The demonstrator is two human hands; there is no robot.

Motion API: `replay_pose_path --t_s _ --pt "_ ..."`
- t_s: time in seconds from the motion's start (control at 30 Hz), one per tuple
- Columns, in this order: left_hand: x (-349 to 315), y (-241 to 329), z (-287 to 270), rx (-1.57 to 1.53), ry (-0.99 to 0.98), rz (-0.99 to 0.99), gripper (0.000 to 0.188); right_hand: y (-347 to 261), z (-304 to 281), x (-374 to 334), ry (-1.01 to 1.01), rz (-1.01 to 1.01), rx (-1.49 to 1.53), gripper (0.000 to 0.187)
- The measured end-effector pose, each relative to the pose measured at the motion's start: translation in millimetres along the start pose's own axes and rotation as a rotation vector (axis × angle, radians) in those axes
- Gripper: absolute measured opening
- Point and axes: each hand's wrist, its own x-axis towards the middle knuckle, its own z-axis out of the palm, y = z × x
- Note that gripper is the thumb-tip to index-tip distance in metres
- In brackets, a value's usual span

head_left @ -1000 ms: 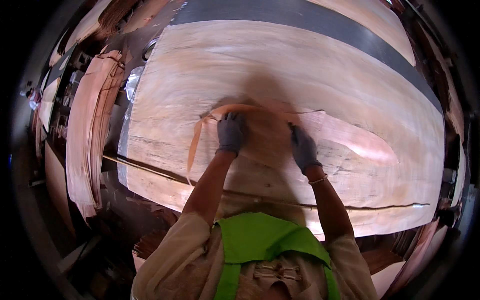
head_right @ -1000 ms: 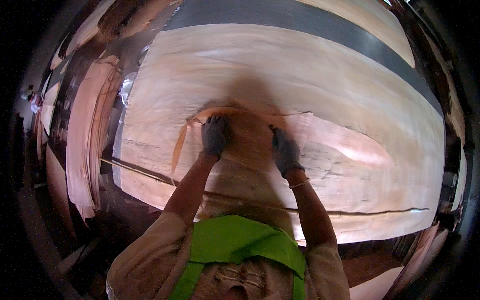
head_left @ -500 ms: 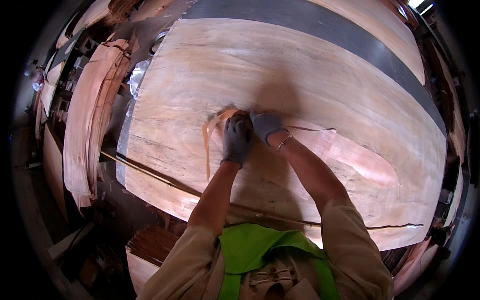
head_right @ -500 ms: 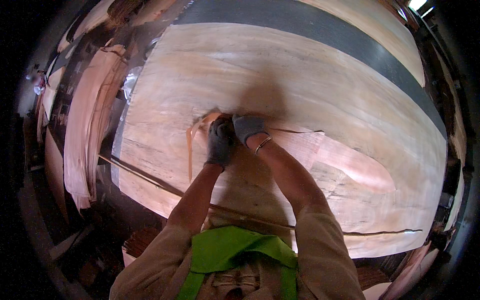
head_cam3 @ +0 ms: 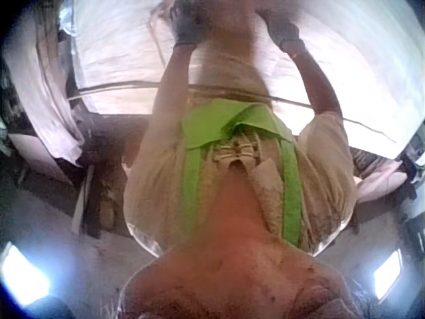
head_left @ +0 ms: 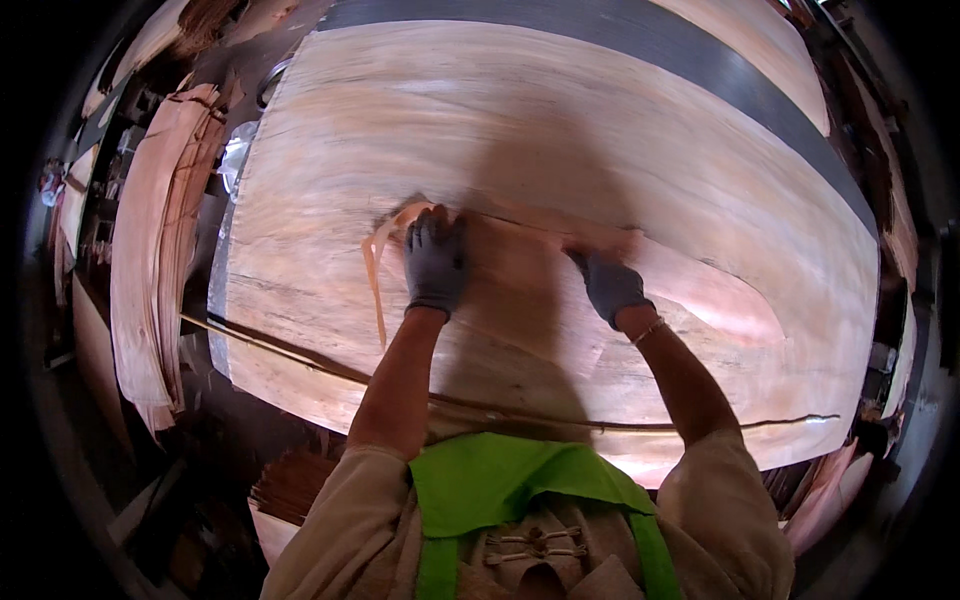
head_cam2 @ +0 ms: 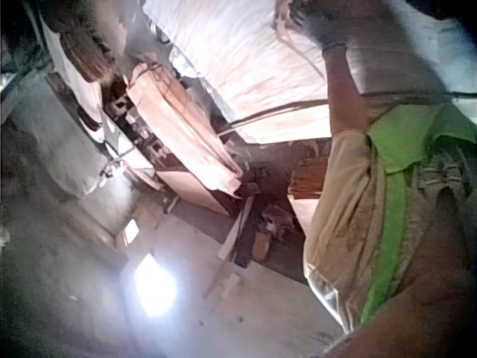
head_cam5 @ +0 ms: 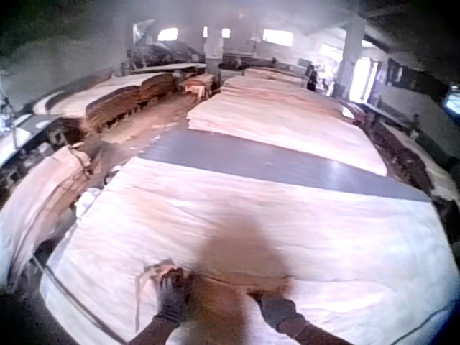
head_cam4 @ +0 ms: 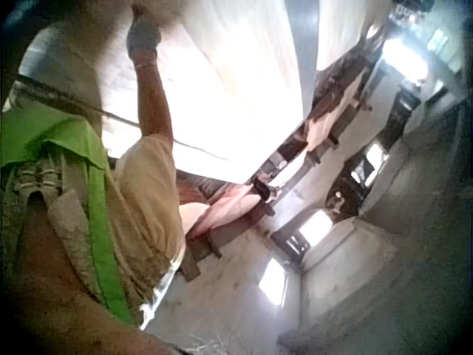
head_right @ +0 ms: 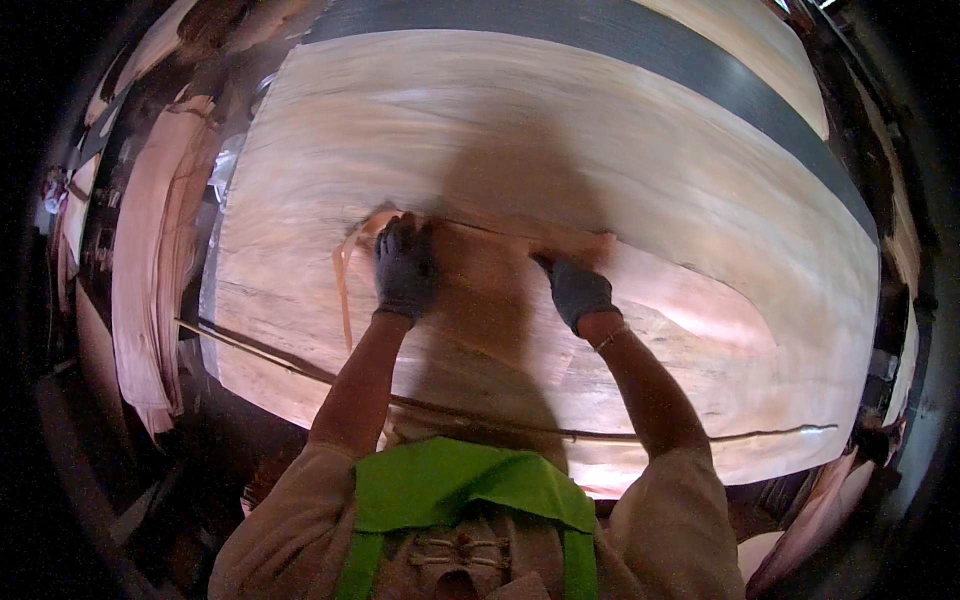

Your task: The person uses a knife to peel thin wood veneers from a large wooden panel. They lift and remove the veneers, then place them on a stack. The person also flips the panel and continues peeling veneers from the other side.

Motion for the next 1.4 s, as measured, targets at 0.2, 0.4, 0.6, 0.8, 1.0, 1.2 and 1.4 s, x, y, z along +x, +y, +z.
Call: replay_pose_path --t_s 0.2,0.4,0.6,0.8,1.0,1.2,1.4 --pt "-5 -7 10 -0.055 -0.025 -0.036 0.053 40 31 -58 0.006 0.198 0.031 0.03" --pt "-3 -12 14 -0.171 -0.047 -0.109 0.049 65 46 -109 -0.11 0.334 -0.114 0.029" --pt "-2 0 -1 -0.127 -0.037 -0.077 0.04 6 23 -106 0.122 0.173 0.048 0.04" --pt "-4 -11 16 -0.22 0.002 -0.105 0.051 -105 69 34 0.49 -0.299 0.433 0.043" --pt "-6 -15 14 -0.216 -0.021 -0.132 0.052 -167 44 91 -0.004 -0.014 0.1 0.033" --pt "-1 -1 3 -0.088 -0.083 -0.066 0.049 -151 44 71 -0.016 -0.064 -0.053 0.027" --pt "-3 -2 5 -0.003 -0.062 -0.001 0.043 -98 58 27 0.096 -0.221 -0.117 0.025"
